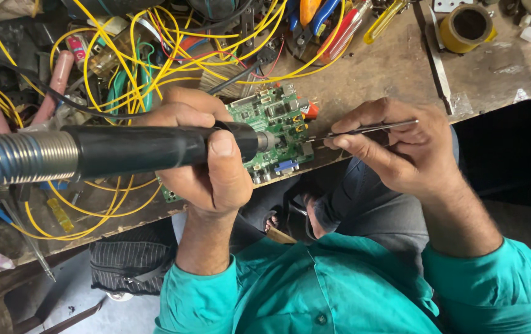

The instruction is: The person holds a green circuit board on a cluttered workbench with one hand while using a hot air rework tool on its components, holding tweezers in the other hand to touch and position parts on the board. They reposition the board and continue heating and adjusting components across the workbench.

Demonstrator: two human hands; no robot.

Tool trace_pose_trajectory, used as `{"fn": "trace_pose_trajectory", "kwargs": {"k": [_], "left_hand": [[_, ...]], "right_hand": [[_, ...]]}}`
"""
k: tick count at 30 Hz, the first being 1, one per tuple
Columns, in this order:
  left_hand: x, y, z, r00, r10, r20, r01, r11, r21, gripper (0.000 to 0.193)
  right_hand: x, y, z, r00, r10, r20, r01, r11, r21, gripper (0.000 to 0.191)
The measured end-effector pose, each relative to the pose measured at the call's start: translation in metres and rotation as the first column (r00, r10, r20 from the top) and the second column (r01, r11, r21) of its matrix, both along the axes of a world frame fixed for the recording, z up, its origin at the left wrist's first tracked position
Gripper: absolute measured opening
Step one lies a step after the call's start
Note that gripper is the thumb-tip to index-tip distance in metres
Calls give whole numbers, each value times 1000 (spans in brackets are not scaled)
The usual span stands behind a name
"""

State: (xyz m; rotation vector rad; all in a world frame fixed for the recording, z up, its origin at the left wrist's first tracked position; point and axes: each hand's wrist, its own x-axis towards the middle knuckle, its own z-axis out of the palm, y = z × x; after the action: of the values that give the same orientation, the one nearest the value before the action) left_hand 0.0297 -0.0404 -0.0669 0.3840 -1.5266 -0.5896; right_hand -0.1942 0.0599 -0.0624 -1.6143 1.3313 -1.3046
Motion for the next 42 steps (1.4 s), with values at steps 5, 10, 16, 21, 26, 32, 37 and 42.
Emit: {"fn": "trace_pose_trajectory", "kwargs": {"k": [5,10,16,21,26,32,37,42], "left_hand": [[-1,2,-2,1000,-23,-9,23,1000,14,31],[0,2,-4,999,-37,-7,37,999,15,31],[2,3,-3,999,-51,-12,51,998,20,31],[1,3,-1,998,-55,0,55,998,21,32],[3,4,2,997,-70,23,69,996,47,31],[1,3,2,998,-67,19,66,997,38,30],[1,3,2,998,-69,10,69,997,37,30],[0,4,3,997,-70,15,69,996,60,28]], "right_hand": [[0,0,1,999,-11,-49,11,1000,-1,13],[1,-1,1,999,0,-38,0,1000,-4,14],[0,-1,0,999,7,-37,-7,1000,-3,14],[-1,-1,0,999,12,-50,-13,1000,-8,13],[0,-1,2,993,-18,-119,21,1000,19,13],[1,-1,4,988,-22,-152,20,1000,-16,12],[2,-2,4,995,13,-99,-17,999,-37,12],[3,-2,5,994,2,-110,-5,1000,-27,12]]}}
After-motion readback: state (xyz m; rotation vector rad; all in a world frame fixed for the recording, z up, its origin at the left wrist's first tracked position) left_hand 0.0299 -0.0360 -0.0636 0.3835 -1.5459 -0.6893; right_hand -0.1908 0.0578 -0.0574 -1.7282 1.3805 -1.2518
